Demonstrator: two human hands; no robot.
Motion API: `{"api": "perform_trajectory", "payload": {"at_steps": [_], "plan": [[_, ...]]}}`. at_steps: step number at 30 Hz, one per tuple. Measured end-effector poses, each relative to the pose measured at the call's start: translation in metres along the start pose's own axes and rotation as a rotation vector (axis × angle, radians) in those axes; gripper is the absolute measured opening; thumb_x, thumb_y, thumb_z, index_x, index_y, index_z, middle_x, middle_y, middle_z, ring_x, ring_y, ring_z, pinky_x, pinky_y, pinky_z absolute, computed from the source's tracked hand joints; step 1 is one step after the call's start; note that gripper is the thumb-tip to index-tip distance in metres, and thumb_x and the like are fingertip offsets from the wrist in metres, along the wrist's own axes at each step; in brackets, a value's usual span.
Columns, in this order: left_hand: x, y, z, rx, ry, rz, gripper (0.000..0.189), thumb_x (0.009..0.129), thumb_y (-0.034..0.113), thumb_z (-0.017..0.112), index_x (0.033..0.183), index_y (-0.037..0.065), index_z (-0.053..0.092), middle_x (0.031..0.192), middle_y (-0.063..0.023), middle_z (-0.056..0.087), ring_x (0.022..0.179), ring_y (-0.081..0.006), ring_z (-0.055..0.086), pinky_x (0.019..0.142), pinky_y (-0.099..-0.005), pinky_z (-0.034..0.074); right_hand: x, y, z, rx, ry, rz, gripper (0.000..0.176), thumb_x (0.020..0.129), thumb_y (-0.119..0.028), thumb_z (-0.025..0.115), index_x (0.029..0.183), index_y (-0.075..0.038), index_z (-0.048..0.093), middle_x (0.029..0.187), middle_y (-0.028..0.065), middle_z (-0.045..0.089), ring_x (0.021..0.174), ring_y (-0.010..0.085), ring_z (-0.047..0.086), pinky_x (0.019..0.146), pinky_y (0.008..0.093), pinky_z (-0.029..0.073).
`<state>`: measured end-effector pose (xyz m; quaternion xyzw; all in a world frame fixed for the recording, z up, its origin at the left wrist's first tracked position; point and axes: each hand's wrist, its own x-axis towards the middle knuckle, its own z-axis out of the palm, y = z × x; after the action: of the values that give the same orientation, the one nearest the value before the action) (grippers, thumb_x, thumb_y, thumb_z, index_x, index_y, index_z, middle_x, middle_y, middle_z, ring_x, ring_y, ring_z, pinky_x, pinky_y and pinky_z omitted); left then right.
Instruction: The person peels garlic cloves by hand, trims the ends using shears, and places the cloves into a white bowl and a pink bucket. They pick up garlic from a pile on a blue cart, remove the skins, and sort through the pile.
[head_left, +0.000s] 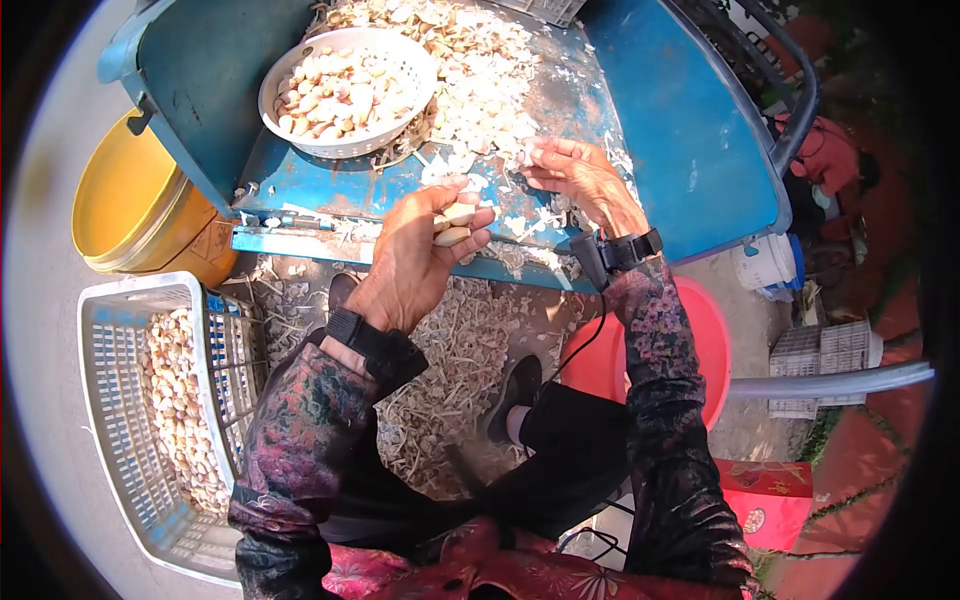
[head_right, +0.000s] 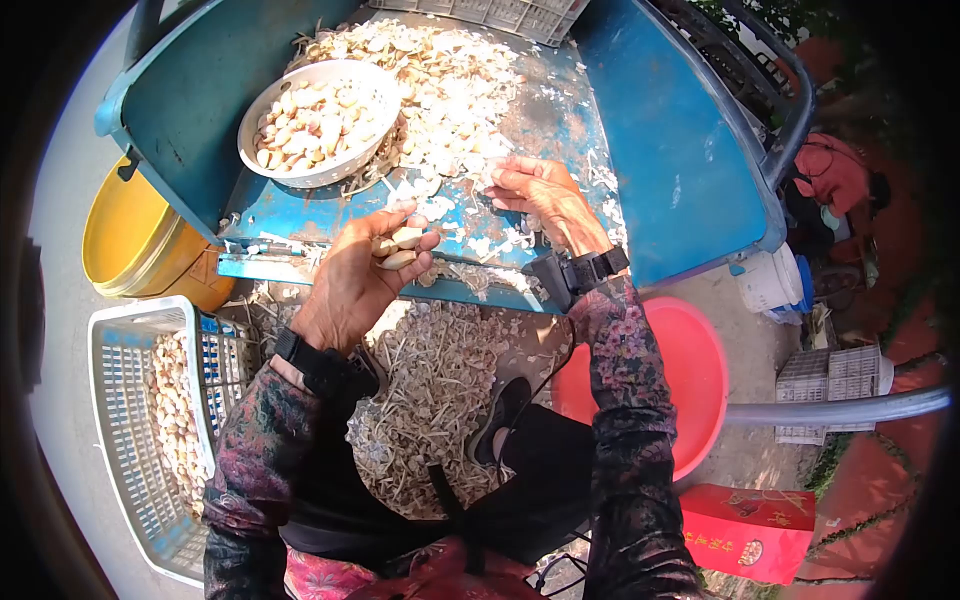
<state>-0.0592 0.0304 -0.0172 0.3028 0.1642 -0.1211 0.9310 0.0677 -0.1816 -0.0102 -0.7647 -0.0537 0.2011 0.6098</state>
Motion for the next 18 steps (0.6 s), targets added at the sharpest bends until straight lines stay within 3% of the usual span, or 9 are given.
{"api": "perform_trajectory", "payload": {"at_steps": [3,7,10,11,13,16,18], "plan": [[-0.003,0.001,0.005,0.003,0.013,-0.015,0.031,0.094,0.021,0.049,0.115,-0.003,0.049,0.101,-0.0172,0.06,0.092,-0.0249,0.062,0.079,-0.0326,0.053,-0.008,-0.013,0.009,0.11,-0.074,0.015,0.037,0.086,-0.019,0.066,0.114,0.003,0.057,0.103,0.0094,0.065,0.094,0.0185,0.064,0.083,0.0288,0.052],[0.003,-0.002,0.002,-0.125,-0.02,-0.058,0.033,0.096,0.026,0.046,0.113,-0.002,0.05,0.101,-0.0179,0.059,0.091,-0.0259,0.062,0.083,-0.036,0.053,-0.016,-0.038,0.043,0.023,-0.217,-0.039,0.033,0.09,-0.021,0.061,0.113,0.002,0.061,0.101,0.0087,0.067,0.086,0.0164,0.064,0.078,0.0283,0.052],[0.004,-0.002,0.001,-0.085,-0.008,-0.077,0.03,0.096,0.026,0.045,0.11,0.001,0.051,0.096,-0.0136,0.061,0.087,-0.0231,0.062,0.077,-0.0342,0.053,0.013,-0.022,0.049,-0.651,0.103,-0.308,0.024,0.087,-0.02,0.063,0.102,-0.001,0.068,0.089,0.0089,0.069,0.076,0.0129,0.063,0.07,0.0282,0.05],[0.004,-0.002,0.0,-0.02,-0.013,-0.074,0.028,0.096,0.026,0.045,0.109,0.002,0.051,0.093,-0.012,0.062,0.085,-0.022,0.062,0.074,-0.0331,0.053,0.026,-0.012,0.051,-0.813,0.083,-0.42,0.023,0.082,-0.014,0.064,0.102,-0.002,0.068,0.088,0.0128,0.068,0.074,0.0162,0.062,0.068,0.031,0.049],[0.003,0.001,-0.001,-0.012,0.0,-0.071,0.027,0.096,0.026,0.045,0.108,0.003,0.051,0.092,-0.0112,0.062,0.084,-0.0214,0.062,0.072,-0.0322,0.052,0.046,0.006,0.051,-0.92,-0.112,-0.72,0.022,0.078,-0.01,0.063,0.099,-0.002,0.067,0.086,0.0158,0.065,0.075,0.0226,0.062,0.067,0.0341,0.048],[0.001,0.003,-0.004,-0.023,0.035,-0.062,0.024,0.095,0.025,0.046,0.106,0.004,0.052,0.09,-0.0102,0.062,0.082,-0.0208,0.062,0.071,-0.0318,0.052,0.044,0.016,0.052,-1.11,-0.068,-0.853,0.024,0.075,-0.007,0.061,0.098,-0.002,0.066,0.084,0.0166,0.061,0.077,0.0272,0.061,0.067,0.0356,0.048],[0.001,0.004,-0.003,-0.038,0.048,-0.05,0.023,0.095,0.024,0.048,0.106,0.004,0.052,0.089,-0.01,0.062,0.082,-0.0208,0.062,0.071,-0.0324,0.052,0.035,0.015,0.049,-1.128,-0.061,-0.782,0.023,0.076,-0.008,0.061,0.098,-0.002,0.065,0.084,0.0167,0.061,0.077,0.0278,0.061,0.067,0.0363,0.048]]}}
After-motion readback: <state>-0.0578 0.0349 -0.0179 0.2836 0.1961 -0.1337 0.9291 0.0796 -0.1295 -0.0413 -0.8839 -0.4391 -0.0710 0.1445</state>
